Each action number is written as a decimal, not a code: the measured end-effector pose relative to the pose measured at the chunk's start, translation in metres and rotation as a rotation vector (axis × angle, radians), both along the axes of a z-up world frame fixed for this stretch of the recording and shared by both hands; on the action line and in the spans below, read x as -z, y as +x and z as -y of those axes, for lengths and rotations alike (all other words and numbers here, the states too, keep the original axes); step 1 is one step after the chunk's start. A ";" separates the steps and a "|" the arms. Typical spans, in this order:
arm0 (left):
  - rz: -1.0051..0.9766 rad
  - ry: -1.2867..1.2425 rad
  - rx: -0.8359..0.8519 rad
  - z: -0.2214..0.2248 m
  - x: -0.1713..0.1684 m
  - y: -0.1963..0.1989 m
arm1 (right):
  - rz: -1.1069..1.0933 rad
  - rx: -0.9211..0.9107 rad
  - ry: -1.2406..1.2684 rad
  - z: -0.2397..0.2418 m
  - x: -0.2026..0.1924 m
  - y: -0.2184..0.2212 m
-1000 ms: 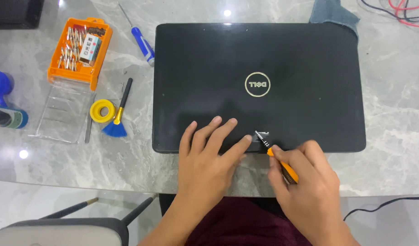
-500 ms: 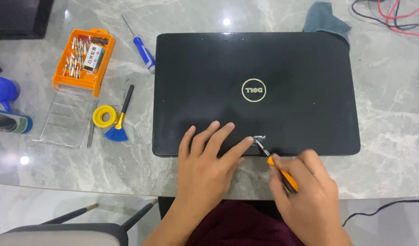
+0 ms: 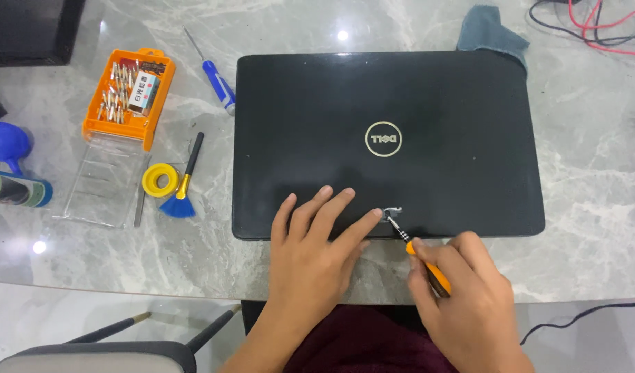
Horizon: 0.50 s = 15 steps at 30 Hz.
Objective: Cleaning the screen and lid of a laptop and using a screwdriver for maintenance.
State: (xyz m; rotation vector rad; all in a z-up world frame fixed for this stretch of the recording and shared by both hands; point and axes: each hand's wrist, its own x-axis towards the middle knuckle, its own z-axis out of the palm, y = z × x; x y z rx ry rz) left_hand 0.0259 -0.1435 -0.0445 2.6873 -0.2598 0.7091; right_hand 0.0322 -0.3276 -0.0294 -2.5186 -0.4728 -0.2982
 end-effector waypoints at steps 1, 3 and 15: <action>-0.001 0.000 -0.004 -0.001 -0.002 0.000 | -0.001 -0.004 0.000 -0.001 -0.001 0.003; -0.034 0.036 0.012 0.000 -0.007 0.000 | 0.043 -0.043 0.018 -0.002 -0.003 0.007; -0.007 0.017 0.002 0.001 -0.003 0.000 | -0.011 -0.004 0.031 -0.001 -0.002 0.004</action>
